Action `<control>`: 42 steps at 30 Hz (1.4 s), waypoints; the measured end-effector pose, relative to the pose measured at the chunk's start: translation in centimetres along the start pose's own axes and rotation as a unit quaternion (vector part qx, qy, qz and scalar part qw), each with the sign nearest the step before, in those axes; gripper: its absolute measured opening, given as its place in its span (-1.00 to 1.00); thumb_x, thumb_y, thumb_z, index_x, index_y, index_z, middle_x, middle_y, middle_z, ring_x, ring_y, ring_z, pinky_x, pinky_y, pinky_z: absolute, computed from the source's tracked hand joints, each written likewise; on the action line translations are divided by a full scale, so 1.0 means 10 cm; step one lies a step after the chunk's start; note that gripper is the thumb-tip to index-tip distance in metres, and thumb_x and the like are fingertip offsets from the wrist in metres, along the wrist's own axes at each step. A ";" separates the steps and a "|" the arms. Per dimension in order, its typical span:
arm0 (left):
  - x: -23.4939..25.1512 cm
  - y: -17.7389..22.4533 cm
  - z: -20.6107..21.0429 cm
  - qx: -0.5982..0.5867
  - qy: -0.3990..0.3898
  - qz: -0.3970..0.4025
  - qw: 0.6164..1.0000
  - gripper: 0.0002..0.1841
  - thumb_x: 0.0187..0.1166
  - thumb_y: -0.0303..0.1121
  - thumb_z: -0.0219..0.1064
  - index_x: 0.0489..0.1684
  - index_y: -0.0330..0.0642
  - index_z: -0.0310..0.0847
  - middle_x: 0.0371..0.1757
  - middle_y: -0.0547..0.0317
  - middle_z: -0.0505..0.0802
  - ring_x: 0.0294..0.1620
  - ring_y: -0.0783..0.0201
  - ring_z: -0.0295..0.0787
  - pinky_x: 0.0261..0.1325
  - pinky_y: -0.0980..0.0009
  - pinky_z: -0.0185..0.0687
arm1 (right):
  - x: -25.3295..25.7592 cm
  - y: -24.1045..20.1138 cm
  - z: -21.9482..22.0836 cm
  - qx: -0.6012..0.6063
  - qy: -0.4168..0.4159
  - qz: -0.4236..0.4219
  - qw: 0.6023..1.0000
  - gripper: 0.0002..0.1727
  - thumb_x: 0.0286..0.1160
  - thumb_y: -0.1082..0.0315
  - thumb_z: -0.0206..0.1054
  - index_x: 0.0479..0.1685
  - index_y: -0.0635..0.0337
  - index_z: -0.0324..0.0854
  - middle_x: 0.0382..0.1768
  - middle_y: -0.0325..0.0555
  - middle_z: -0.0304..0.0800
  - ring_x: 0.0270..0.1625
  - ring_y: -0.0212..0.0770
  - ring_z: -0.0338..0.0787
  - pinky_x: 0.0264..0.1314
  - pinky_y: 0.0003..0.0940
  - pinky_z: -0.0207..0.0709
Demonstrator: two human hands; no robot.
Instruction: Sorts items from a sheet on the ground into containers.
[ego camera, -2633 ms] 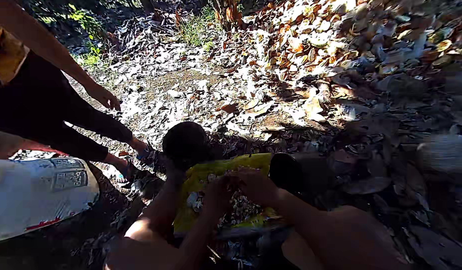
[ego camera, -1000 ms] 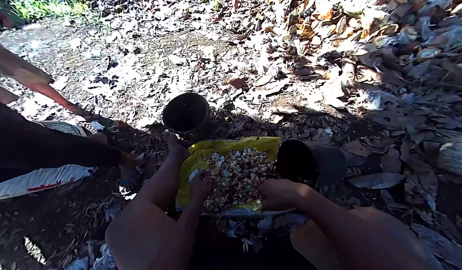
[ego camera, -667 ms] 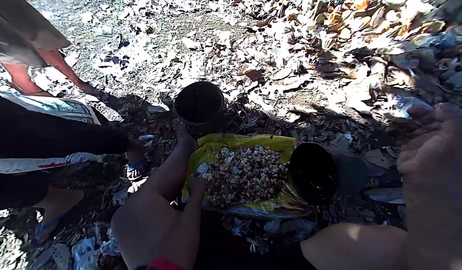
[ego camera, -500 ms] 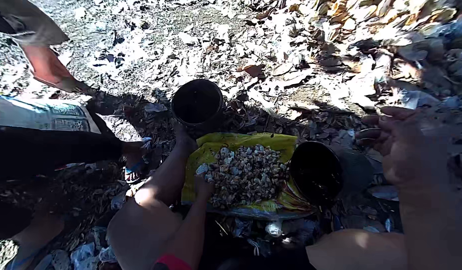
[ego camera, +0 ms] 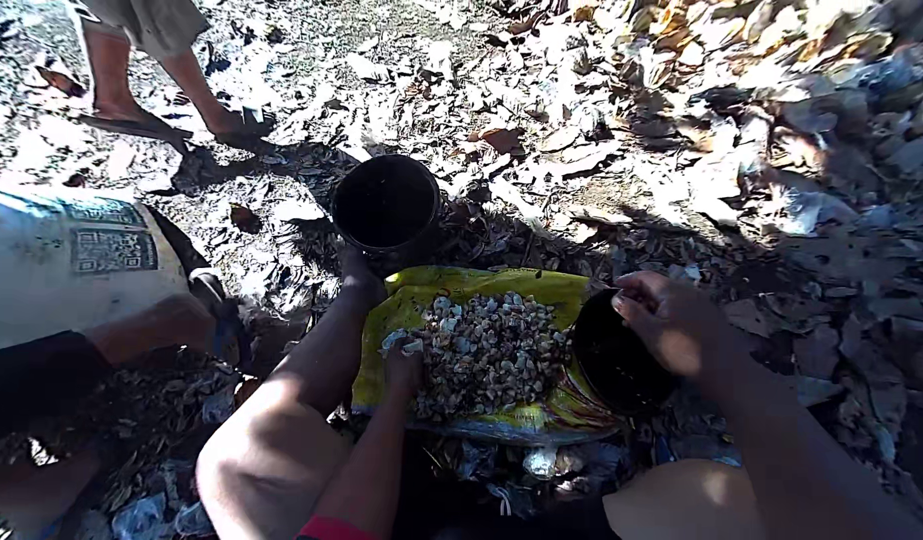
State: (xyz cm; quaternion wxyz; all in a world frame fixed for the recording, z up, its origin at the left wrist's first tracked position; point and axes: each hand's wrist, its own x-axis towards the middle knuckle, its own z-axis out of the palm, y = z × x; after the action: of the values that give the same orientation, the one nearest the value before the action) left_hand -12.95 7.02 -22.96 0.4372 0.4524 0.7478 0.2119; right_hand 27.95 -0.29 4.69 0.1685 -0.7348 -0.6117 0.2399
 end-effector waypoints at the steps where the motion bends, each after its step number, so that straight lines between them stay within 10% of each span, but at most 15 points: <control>1: -0.02 0.07 -0.01 -0.016 -0.015 0.008 1.000 -0.48 0.35 -0.43 0.44 0.39 -0.13 0.62 0.24 -0.15 0.80 0.06 -0.04 0.84 0.08 -0.12 0.78 | 0.00 -0.02 0.03 -0.013 -0.011 -0.017 1.000 -0.56 0.72 0.03 0.13 0.36 0.04 0.67 0.00 -0.14 0.87 -0.08 -0.19 0.87 0.07 -0.01 0.76; 8: -0.32 0.33 -0.15 -0.045 -0.105 -0.027 0.993 -0.51 0.73 -0.30 0.25 0.63 -0.15 0.36 0.19 -0.24 0.78 -0.30 -0.01 0.89 -0.22 0.01 0.87 | -0.11 -0.22 0.26 -0.063 -0.097 -0.034 0.993 -0.56 0.76 -0.01 0.11 0.40 -0.01 0.62 0.12 -0.09 0.82 0.19 -0.08 0.80 0.32 0.07 0.63; 12: -0.73 0.62 -0.31 -0.299 -0.185 -0.056 0.934 -0.56 0.89 -0.15 -0.06 0.56 -0.16 0.41 0.04 -0.14 0.88 -0.38 0.11 0.83 -0.41 0.29 0.72 | -0.22 -0.42 0.38 -0.062 -0.147 -0.044 0.986 -0.52 0.79 0.01 0.07 0.51 0.02 0.55 0.19 -0.05 0.81 0.24 -0.03 0.81 0.35 0.14 0.63; 18: -1.50 1.25 -0.34 -0.431 -0.384 -0.001 0.817 -0.54 0.81 -0.39 -0.17 0.62 -0.37 0.28 0.34 -0.37 0.75 0.31 -0.22 0.77 0.39 -0.07 0.68 | -0.41 -0.63 0.71 -0.038 -0.150 -0.129 0.979 -0.41 0.74 0.05 0.18 0.73 -0.02 0.38 0.43 -0.09 0.69 0.40 -0.07 0.74 0.47 0.07 0.59; 31: -2.16 1.78 -0.25 -0.337 -0.294 0.127 0.886 -0.59 0.54 -0.65 0.36 0.37 -0.40 0.49 0.17 -0.22 0.79 -0.02 -0.04 0.88 0.09 0.07 0.88 | -0.58 -0.71 0.66 -0.020 -0.113 -0.199 0.973 -0.44 0.62 0.13 0.27 0.64 -0.09 0.49 0.43 -0.04 0.63 0.35 -0.03 0.74 0.32 0.08 0.67; 42: -2.31 1.92 -0.13 -0.312 -0.236 0.211 0.896 -0.66 0.67 -0.51 0.32 0.35 -0.41 0.51 0.06 -0.21 0.81 -0.09 -0.02 0.90 0.03 0.06 0.92 | -0.68 -0.76 0.57 -0.039 -0.103 -0.171 0.979 -0.44 0.76 0.25 0.09 0.72 0.22 0.36 0.53 0.10 0.58 0.52 0.04 0.65 0.54 0.03 0.54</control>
State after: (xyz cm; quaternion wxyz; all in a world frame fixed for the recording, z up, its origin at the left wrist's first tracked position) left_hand 0.19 -3.22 2.08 0.6648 0.4769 0.4051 0.4082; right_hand 17.56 -5.70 5.07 0.1147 -0.5965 -0.7515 0.2575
